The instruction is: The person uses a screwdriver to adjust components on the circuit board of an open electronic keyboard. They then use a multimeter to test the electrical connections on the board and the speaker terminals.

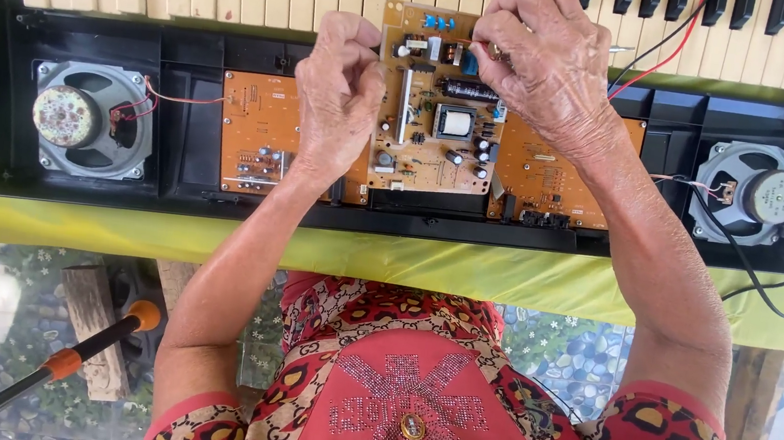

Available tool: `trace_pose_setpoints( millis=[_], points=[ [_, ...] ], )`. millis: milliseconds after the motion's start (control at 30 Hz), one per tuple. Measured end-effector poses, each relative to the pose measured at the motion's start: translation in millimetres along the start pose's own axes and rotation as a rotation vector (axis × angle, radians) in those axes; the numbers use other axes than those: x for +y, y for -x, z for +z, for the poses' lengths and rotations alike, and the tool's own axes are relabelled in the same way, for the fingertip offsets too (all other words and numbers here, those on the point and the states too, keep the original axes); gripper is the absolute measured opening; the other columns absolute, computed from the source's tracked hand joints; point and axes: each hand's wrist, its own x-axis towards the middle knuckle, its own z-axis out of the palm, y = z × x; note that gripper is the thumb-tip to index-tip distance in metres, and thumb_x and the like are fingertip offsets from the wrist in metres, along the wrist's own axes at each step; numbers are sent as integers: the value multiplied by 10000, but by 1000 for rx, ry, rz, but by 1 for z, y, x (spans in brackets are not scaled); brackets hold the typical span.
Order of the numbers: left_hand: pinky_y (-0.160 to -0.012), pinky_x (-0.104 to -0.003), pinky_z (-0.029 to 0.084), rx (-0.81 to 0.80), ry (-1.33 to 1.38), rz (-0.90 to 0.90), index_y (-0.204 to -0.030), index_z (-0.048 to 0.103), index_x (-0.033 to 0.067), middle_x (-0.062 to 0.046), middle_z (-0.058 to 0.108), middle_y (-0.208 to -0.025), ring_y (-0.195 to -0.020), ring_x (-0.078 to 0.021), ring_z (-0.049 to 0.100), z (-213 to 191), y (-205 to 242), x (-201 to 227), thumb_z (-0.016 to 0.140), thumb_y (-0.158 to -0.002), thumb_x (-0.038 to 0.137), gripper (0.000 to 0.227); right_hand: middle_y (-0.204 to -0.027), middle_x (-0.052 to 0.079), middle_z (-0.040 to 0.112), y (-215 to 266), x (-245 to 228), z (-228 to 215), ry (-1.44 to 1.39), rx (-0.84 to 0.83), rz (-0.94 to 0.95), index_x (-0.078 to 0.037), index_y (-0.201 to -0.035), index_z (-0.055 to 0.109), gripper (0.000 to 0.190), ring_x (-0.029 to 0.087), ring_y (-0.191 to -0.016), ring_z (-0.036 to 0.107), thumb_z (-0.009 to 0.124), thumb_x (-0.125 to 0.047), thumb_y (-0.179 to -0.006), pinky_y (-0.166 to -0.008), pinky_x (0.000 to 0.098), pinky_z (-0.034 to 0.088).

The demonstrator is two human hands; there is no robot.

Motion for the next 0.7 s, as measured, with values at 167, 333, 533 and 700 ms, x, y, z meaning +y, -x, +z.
trace_pose_setpoints(
  millis=[167,333,533,700],
  points=[
    [-481,-232,424,-92,-5,-38,-1149,481,25,-41,582,-665,-498,-121,497,-8,5,13,439,-838,-221,399,-1089,-33,607,10,-4,4,19,-63,6,-206,-1074,642,194,152,-1088,537,830,-247,-1052,-464,246,523],
    [-473,-226,467,-165,-45,-103,-1165,468,47,-14,581,-635,-472,-116,525,-6,18,15,450,-820,-207,429,-1043,-31,660,30,-14,13,-11,-134,-1,-216,-1051,660,167,149,-1045,560,813,-277,-1026,-520,214,542],
    [-411,-211,392,-193,-154,-132,-1159,466,32,2,539,-621,-448,-96,479,1,20,7,467,-821,-203,412,-1046,-46,650,31,-14,15,11,-213,21,-228,-1030,665,129,132,-1063,535,772,-298,-1032,-435,265,520],
    [-366,-327,323,-368,-459,-223,-1175,403,58,55,375,-526,-396,-148,368,3,18,-6,523,-839,-168,422,-1032,-24,629,34,-11,23,-11,-332,29,-215,-1057,649,134,144,-1050,515,690,-339,-1088,-455,262,516]
  ],
)
